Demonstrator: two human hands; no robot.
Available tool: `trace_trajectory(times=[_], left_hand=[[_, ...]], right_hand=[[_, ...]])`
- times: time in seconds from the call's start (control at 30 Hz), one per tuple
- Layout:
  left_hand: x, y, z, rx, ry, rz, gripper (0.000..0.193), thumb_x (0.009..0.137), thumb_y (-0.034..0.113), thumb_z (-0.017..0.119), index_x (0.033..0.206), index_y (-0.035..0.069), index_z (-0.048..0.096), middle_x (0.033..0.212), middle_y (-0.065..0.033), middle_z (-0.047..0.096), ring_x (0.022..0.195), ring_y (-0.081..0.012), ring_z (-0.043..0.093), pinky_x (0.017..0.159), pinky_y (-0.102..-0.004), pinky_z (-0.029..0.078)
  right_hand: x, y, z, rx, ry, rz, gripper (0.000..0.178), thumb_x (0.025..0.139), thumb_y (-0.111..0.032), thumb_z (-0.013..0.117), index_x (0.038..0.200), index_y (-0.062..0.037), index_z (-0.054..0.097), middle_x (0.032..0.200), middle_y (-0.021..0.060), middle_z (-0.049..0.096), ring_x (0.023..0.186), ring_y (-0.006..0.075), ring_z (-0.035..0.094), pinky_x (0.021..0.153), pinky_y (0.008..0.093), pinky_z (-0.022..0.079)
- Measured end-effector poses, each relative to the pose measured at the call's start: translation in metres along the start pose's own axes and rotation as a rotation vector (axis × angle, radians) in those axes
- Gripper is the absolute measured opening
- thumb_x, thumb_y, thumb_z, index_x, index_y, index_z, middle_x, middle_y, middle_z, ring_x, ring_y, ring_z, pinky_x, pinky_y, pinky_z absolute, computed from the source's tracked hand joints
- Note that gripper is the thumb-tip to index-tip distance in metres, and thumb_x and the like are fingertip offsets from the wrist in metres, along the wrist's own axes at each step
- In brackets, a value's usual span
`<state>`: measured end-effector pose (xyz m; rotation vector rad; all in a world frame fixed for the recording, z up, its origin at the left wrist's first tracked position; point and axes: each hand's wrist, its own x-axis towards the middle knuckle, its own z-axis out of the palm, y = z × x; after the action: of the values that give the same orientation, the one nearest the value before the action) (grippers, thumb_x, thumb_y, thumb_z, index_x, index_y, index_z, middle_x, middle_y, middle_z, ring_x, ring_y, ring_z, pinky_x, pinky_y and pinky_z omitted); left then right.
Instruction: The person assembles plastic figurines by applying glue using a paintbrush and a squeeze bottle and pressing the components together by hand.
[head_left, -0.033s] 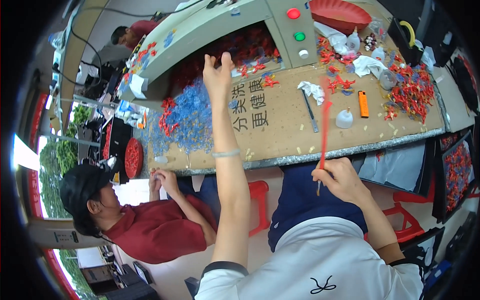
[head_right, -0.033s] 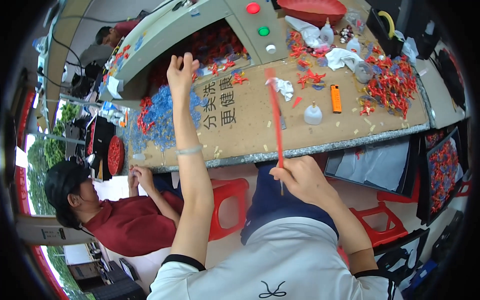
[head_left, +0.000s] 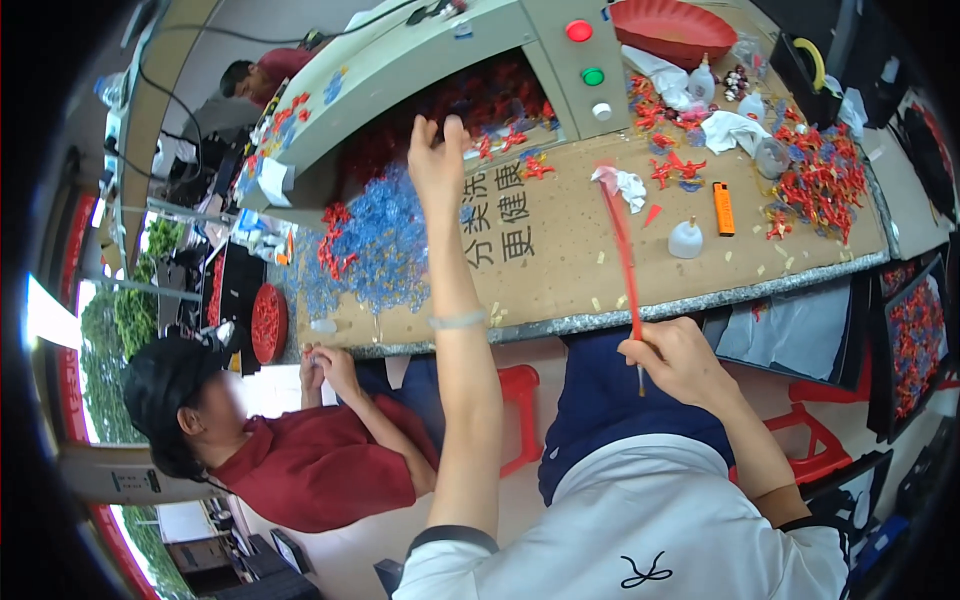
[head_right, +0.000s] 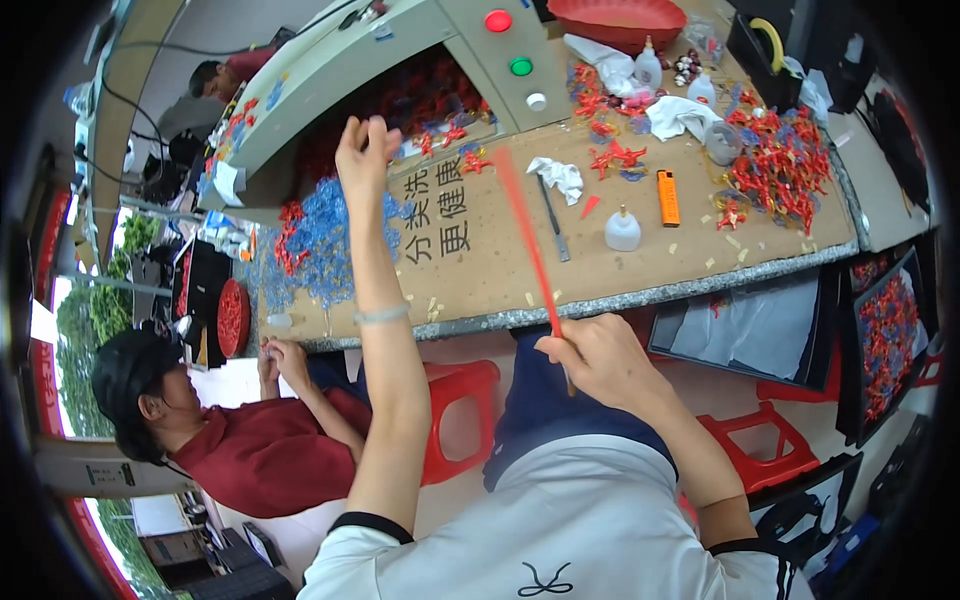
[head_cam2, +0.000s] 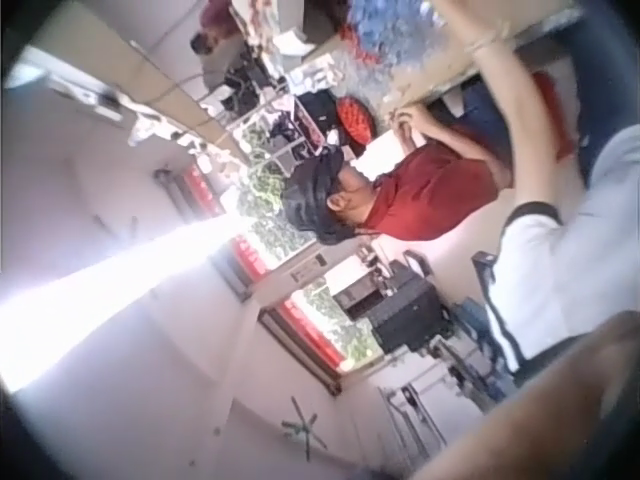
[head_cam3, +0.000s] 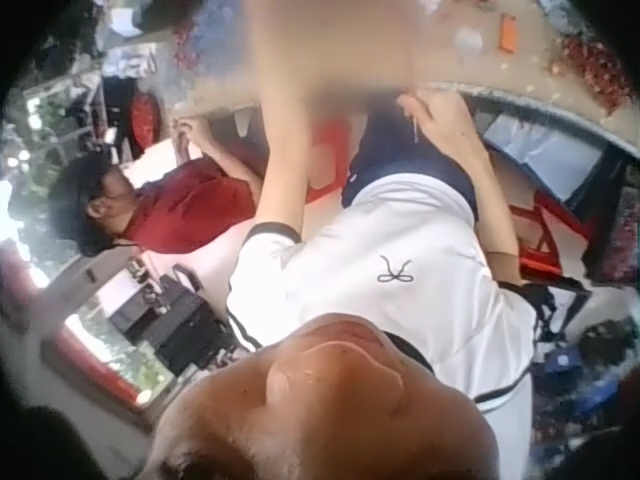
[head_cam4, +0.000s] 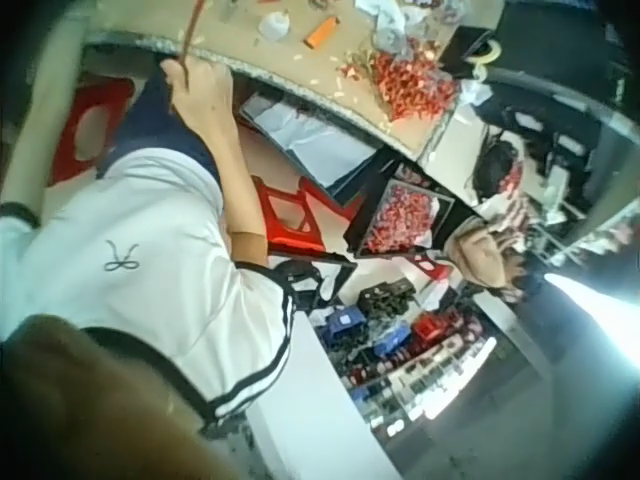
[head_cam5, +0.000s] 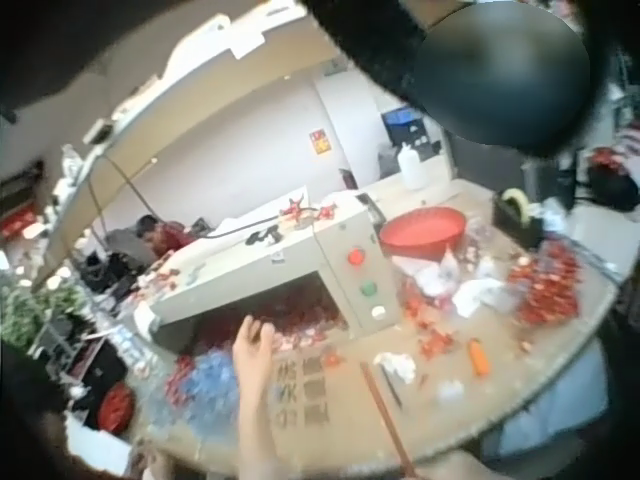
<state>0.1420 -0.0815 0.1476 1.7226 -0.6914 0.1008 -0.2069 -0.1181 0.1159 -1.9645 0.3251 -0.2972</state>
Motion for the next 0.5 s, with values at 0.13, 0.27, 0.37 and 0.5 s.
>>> trace_trajectory(times=[0.13, 0.27, 0.37, 0.5], left_hand=[[-0.087, -0.018, 0.021, -0.170, -0.224, -0.065, 0.045, 0.090, 0.009, 0.059, 0.130, -0.006, 0.044, 0.124, -0.0171, 0.053, 0.087, -0.0184, 0.065, 0.071, -0.0262, 0.052], [-0.163, -0.033, -0.021, -0.132, -0.195, -0.209, 0.040, 0.092, 0.004, 0.054, 0.130, -0.004, 0.044, 0.123, -0.0150, 0.053, 0.088, -0.0203, 0.065, 0.071, -0.0273, 0.053], [-0.198, -0.027, -0.034, -0.051, -0.205, -0.233, 0.039, 0.092, 0.000, 0.049, 0.130, -0.003, 0.043, 0.123, -0.0171, 0.052, 0.088, -0.0201, 0.065, 0.067, -0.0258, 0.055], [-0.218, -0.018, -0.031, -0.024, -0.274, -0.269, 0.039, 0.093, 0.003, 0.048, 0.130, -0.007, 0.043, 0.126, -0.0191, 0.051, 0.090, -0.0211, 0.065, 0.068, -0.0238, 0.052]], right_hand=[[0.003, 0.021, 0.000, -0.112, -0.030, 0.158, 0.038, 0.089, -0.031, 0.056, 0.069, 0.0005, 0.062, 0.059, 0.0169, 0.060, 0.059, 0.0361, 0.059, 0.059, 0.0428, 0.047], [0.055, 0.046, 0.023, -0.340, 0.060, 0.094, 0.039, 0.085, -0.033, 0.059, 0.068, 0.0017, 0.064, 0.067, 0.0221, 0.061, 0.065, 0.0379, 0.062, 0.059, 0.0457, 0.047], [0.105, 0.055, 0.037, -0.385, 0.151, 0.142, 0.030, 0.080, -0.028, 0.064, 0.070, -0.0003, 0.067, 0.069, 0.0210, 0.063, 0.068, 0.0363, 0.065, 0.059, 0.0455, 0.050], [0.099, 0.055, 0.034, -0.501, 0.316, 0.114, 0.020, 0.080, -0.022, 0.066, 0.083, -0.0016, 0.066, 0.071, 0.0187, 0.064, 0.067, 0.0344, 0.065, 0.057, 0.0428, 0.051]])
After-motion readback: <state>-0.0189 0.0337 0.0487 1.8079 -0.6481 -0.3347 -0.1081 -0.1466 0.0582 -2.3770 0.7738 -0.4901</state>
